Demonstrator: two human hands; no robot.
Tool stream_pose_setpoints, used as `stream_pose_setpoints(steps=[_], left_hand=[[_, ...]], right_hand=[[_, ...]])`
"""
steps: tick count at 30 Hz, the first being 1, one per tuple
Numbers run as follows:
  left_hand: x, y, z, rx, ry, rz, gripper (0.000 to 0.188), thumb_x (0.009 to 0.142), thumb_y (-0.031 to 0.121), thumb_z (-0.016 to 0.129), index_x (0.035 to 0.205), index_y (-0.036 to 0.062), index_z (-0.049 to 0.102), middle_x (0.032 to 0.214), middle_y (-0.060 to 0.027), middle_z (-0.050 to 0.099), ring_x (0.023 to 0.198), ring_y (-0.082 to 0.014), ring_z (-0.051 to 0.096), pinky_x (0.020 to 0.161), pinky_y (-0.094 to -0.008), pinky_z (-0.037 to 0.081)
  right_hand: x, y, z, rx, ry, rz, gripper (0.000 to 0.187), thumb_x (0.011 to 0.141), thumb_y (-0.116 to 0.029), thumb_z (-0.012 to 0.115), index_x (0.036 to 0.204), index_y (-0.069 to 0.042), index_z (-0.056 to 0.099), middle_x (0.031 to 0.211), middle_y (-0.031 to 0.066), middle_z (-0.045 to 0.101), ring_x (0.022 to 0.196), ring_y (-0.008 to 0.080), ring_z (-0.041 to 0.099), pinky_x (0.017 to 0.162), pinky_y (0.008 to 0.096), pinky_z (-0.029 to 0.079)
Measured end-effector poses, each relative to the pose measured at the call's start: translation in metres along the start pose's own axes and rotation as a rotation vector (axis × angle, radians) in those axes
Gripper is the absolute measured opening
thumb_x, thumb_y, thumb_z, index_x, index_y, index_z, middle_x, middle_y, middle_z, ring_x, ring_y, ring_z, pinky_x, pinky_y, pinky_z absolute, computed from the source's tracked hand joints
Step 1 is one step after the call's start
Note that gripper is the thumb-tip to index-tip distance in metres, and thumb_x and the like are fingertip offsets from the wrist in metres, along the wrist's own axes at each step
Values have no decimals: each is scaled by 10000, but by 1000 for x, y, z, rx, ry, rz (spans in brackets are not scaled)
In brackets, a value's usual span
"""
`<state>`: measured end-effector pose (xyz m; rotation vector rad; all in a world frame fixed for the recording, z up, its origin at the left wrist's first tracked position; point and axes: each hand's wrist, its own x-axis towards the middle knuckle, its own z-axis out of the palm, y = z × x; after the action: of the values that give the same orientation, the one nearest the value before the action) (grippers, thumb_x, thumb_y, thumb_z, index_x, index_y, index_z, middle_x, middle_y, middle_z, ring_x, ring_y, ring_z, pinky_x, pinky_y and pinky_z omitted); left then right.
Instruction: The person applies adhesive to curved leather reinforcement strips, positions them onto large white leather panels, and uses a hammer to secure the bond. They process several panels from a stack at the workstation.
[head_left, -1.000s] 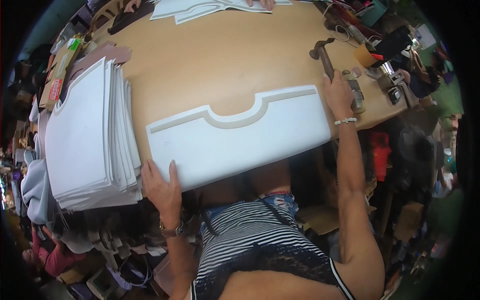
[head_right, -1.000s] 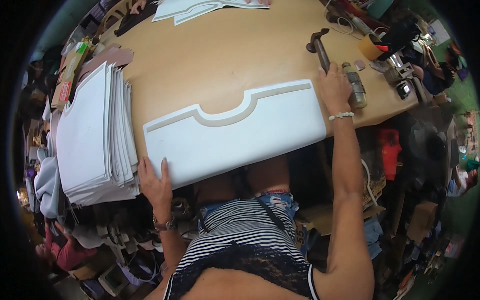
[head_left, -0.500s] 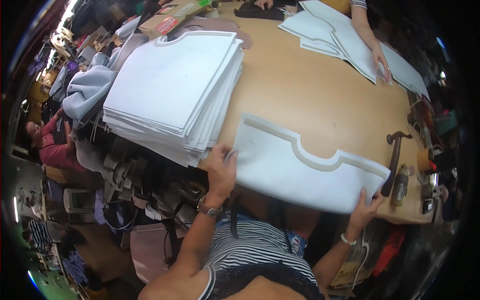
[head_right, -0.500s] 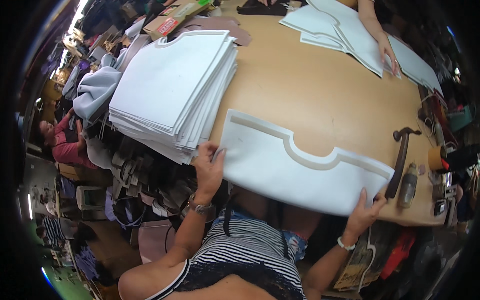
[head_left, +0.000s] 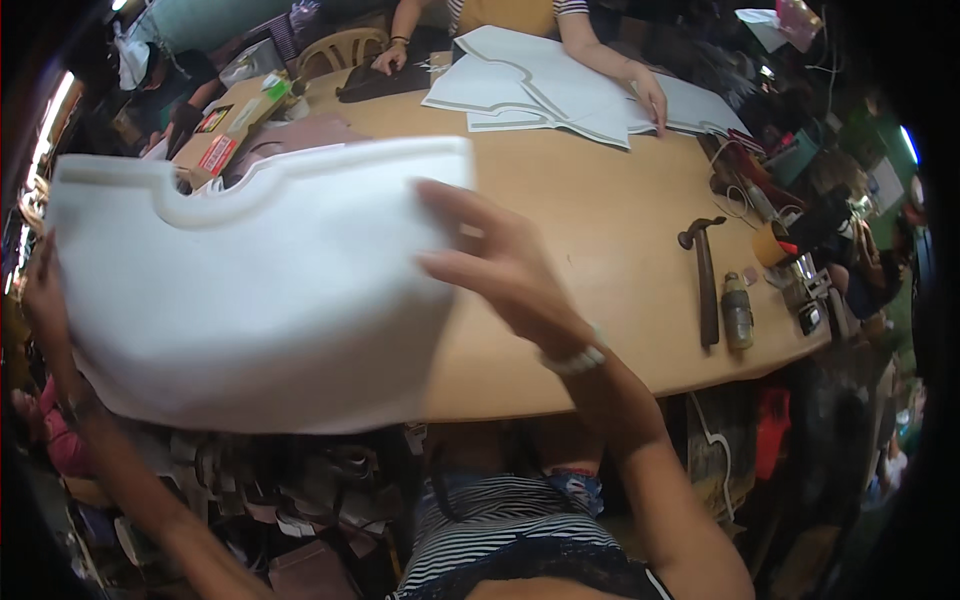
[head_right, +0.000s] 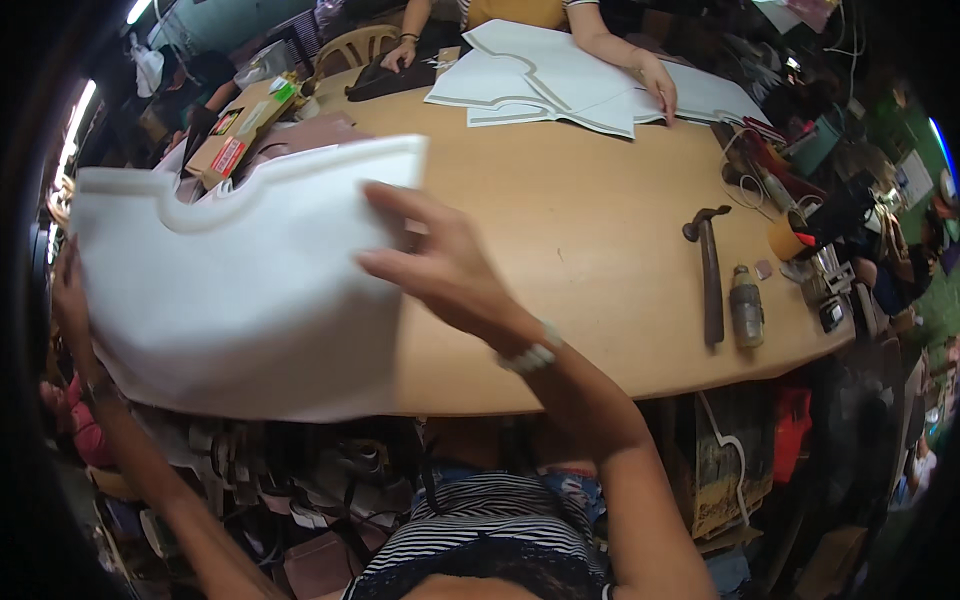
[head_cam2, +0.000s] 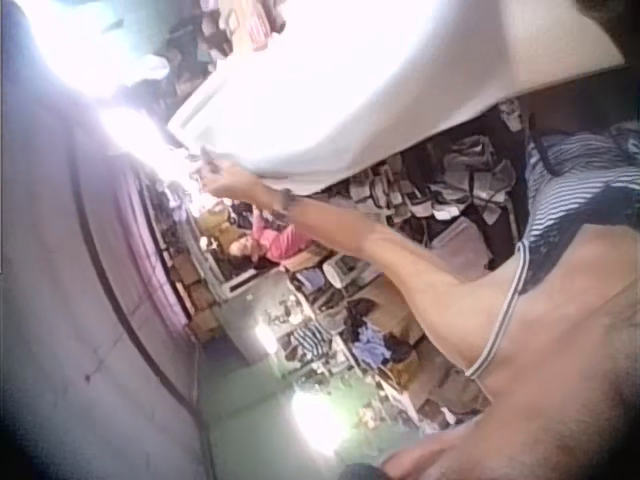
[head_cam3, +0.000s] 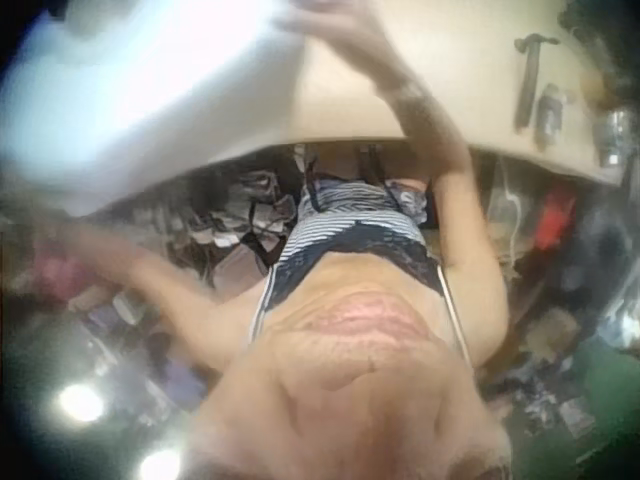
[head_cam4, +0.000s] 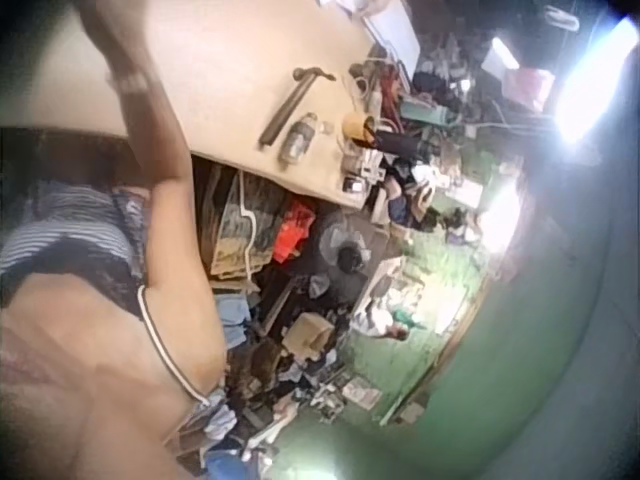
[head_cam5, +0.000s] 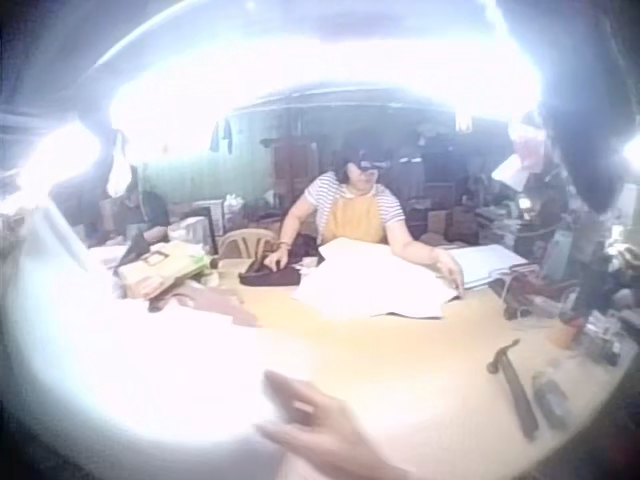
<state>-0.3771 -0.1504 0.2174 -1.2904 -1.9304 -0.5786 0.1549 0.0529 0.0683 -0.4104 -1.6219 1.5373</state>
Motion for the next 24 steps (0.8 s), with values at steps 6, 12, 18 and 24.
stream_pose_setpoints(steps=[6,12,18,24], left_hand=[[61,-13,125,-155,153,-8,504,959,287,494,1410,103,367,1400,-138,439,1259,-259,450,1033,-347,356],[-136,62,234,374,-816,390,478,985,309,395,1430,142,338,1517,-165,204,1403,-347,164,1119,-504,158],[-154,160,186,-17,-732,-248,657,940,539,347,1463,151,261,1520,-168,196,1401,-376,151,1072,-610,137],[-149,162,167,60,-668,-248,679,911,531,436,1451,146,292,1513,-167,218,1391,-392,173,1074,-616,142]], right_hand=[[134,78,74,-129,60,-53,720,689,0,491,1362,145,283,1384,321,337,1310,353,345,1094,310,254],[141,164,83,-351,-24,23,646,722,-27,545,1334,69,364,1407,295,252,1293,416,326,1068,371,312],[26,153,2,-743,60,-65,513,770,-110,612,1247,11,465,1407,262,285,1243,424,397,1011,453,380],[-104,119,-92,-1431,16,124,537,851,-248,587,1282,48,467,1323,325,416,1283,443,344,1091,495,235]])
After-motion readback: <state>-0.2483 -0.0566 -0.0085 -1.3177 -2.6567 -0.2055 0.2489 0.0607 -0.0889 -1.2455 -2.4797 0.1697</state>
